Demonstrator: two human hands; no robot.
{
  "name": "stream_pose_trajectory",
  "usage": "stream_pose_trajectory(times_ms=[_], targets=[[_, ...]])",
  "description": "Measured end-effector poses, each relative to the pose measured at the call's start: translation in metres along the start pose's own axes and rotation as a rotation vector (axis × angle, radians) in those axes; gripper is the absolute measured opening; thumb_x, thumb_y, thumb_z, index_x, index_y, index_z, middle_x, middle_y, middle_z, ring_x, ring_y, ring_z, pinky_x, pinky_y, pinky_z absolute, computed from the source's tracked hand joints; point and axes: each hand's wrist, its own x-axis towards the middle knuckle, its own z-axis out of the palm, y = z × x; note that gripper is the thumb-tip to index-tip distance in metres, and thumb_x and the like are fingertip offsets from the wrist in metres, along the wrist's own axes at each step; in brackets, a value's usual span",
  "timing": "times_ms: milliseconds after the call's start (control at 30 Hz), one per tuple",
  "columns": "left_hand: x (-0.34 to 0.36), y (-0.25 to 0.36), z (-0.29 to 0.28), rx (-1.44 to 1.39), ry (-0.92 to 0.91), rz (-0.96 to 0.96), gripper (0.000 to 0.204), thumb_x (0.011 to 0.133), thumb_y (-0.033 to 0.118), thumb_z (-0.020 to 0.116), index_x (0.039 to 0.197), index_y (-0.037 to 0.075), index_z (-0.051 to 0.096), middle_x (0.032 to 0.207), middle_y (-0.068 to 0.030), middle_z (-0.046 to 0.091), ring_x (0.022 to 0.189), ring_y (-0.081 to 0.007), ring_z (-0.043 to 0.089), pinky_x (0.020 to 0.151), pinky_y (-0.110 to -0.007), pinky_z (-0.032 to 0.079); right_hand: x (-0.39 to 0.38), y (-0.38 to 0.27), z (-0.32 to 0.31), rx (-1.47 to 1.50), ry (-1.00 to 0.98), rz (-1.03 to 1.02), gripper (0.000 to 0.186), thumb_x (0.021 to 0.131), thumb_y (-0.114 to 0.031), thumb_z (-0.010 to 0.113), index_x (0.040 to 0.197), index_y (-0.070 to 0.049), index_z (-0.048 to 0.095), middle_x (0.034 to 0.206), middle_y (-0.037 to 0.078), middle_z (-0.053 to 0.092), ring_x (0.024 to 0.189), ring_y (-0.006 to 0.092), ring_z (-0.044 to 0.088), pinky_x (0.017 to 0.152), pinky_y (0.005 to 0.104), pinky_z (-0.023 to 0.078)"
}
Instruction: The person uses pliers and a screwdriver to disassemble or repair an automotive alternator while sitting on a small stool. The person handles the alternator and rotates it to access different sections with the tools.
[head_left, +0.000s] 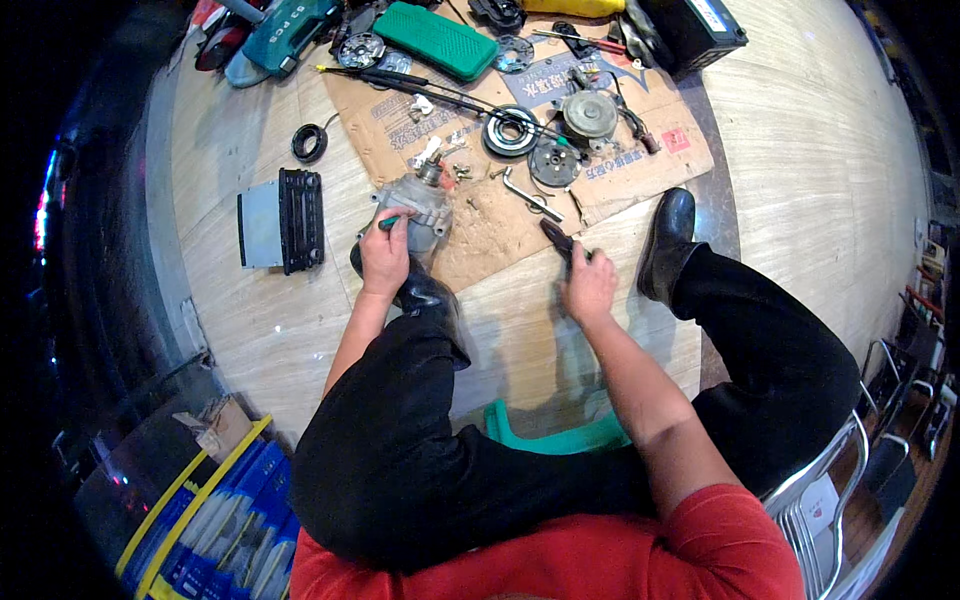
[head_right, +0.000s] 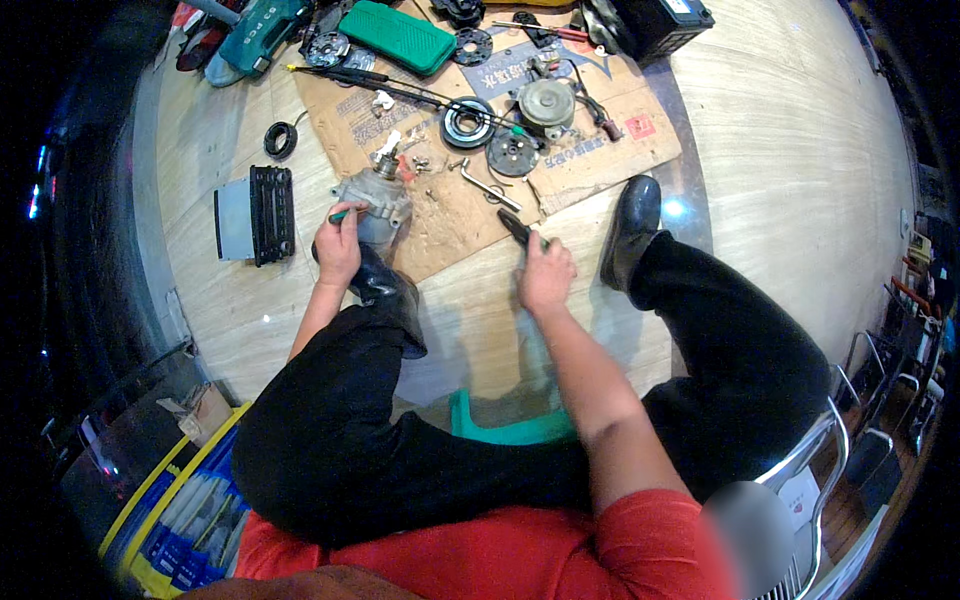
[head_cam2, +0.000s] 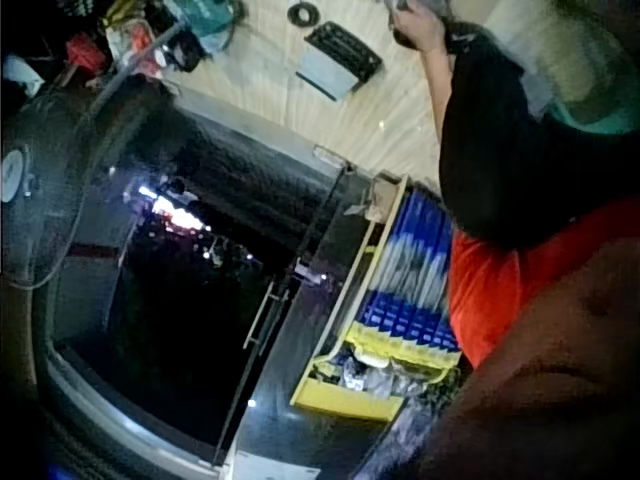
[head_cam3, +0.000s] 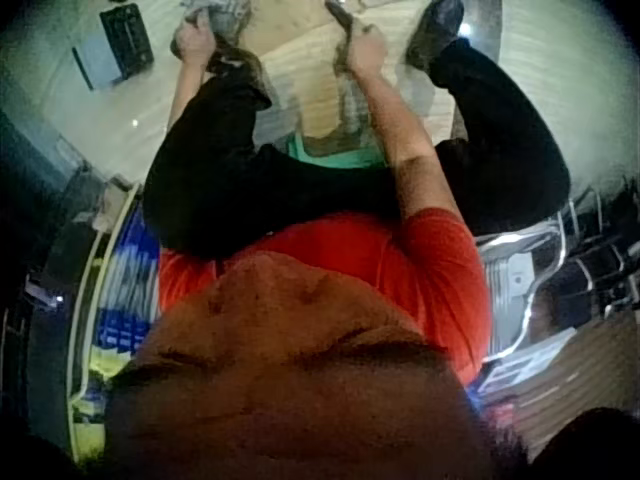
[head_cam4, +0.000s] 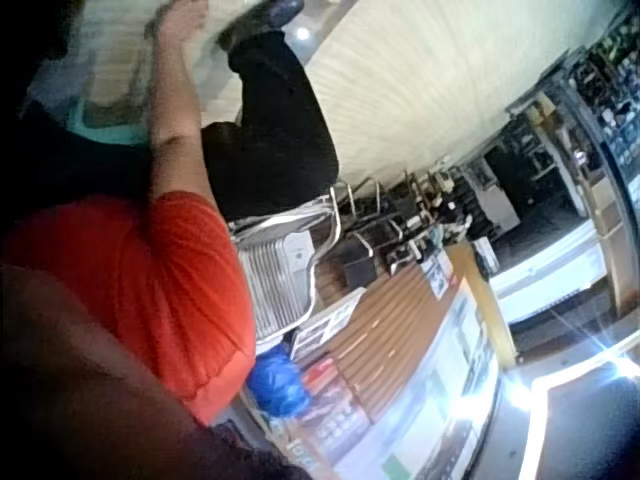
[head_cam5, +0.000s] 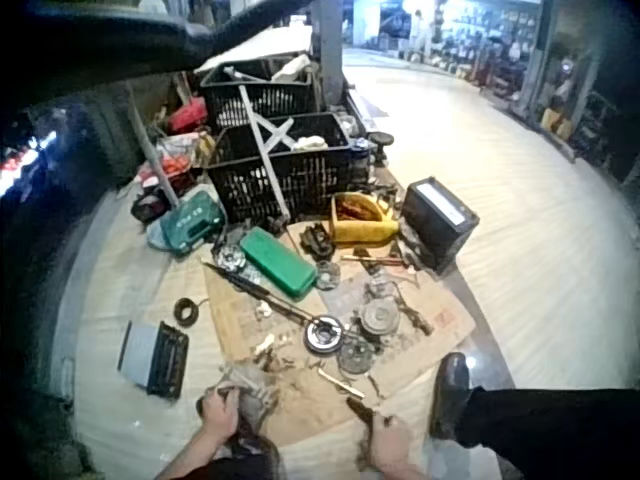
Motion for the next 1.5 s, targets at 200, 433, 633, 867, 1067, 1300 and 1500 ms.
stream_pose_trajectory(times_ms=[200, 433, 633, 867, 1067, 1300, 1500], targets=[[0.02, 0.032, -0.037, 0.456, -0.111, 0.083, 0.071, 0.078, 0.017, 0.079, 0.139, -0.001, 0.047, 0.144, -0.0249, 0.049, 0.134, -0.0385, 0.048, 0.111, -0.043, 0.04, 0.021, -0.114, -0.014, 0.803, -0.026, -0.351, 0.032, 0.086, -0.021, 0.068, 0.109, 0.0, 0.062, 0.09, 0.022, 0.066, 0.086, 0.0375, 0.065, 0.078, 0.0469, 0.051], [0.07, -0.008, -0.03, 0.676, -0.586, -0.074, 0.093, 0.073, 0.019, 0.08, 0.149, 0.0, 0.03, 0.148, -0.0334, 0.036, 0.138, -0.0455, 0.039, 0.115, -0.043, 0.036, 0.013, -0.214, -0.064, 1.278, -0.064, -0.313, 0.036, 0.088, -0.02, 0.072, 0.116, 0.0, 0.06, 0.077, 0.016, 0.065, 0.069, 0.026, 0.066, 0.066, 0.0399, 0.053], [0.073, -0.033, -0.007, 0.48, -0.496, -0.274, 0.096, 0.062, 0.025, 0.086, 0.144, 0.005, 0.041, 0.136, -0.0289, 0.045, 0.124, -0.0442, 0.053, 0.106, -0.043, 0.045, 0.03, -0.216, -0.066, 1.045, -0.039, -0.403, 0.028, 0.088, -0.023, 0.072, 0.098, 0.0, 0.062, 0.084, 0.02, 0.067, 0.077, 0.0351, 0.068, 0.071, 0.0405, 0.053], [0.068, 0.017, 0.002, 0.631, -0.445, -0.334, 0.107, 0.051, 0.031, 0.093, 0.14, 0.0, 0.043, 0.132, -0.0293, 0.049, 0.124, -0.0421, 0.053, 0.103, -0.044, 0.046, 0.021, -0.17, -0.052, 1.116, 0.042, -0.331, 0.02, 0.091, -0.018, 0.066, 0.102, -0.001, 0.064, 0.093, 0.022, 0.068, 0.088, 0.0356, 0.068, 0.079, 0.0411, 0.052], [0.066, 0.045, -0.014, 0.511, -0.48, -0.333, 0.084, 0.051, 0.041, 0.09, 0.119, 0.001, 0.061, 0.118, -0.0283, 0.062, 0.115, -0.039, 0.06, 0.095, -0.043, 0.051, 0.012, -0.176, -0.077, 0.978, -0.024, -0.3, 0.028, 0.091, -0.014, 0.066, 0.114, 0.002, 0.07, 0.107, 0.02, 0.072, 0.098, 0.0298, 0.07, 0.09, 0.0369, 0.051], [0.076, -0.005, -0.02, 0.633, -0.677, -0.294, 0.115, 0.048, 0.024, 0.098, 0.144, 0.006, 0.037, 0.13, -0.0293, 0.054, 0.118, -0.041, 0.058, 0.098, -0.043, 0.049, 0.034, -0.156, -0.053, 0.354, -0.003, -0.502, 0.02, 0.09, -0.019, 0.064, 0.098, -0.002, 0.07, 0.088, 0.026, 0.068, 0.083, 0.0446, 0.066, 0.074, 0.0528, 0.052], [0.109, -0.003, -0.032, 0.759, -1.03, -0.369, 0.103, 0.05, 0.032, 0.097, 0.137, 0.003, 0.048, 0.126, -0.0263, 0.06, 0.115, -0.0355, 0.061, 0.095, -0.041, 0.05, 0.039, -0.168, -0.07, 0.436, 0.002, -0.508, 0.024, 0.087, -0.015, 0.062, 0.106, -0.003, 0.071, 0.093, 0.027, 0.069, 0.087, 0.0434, 0.067, 0.076, 0.0514, 0.053]])
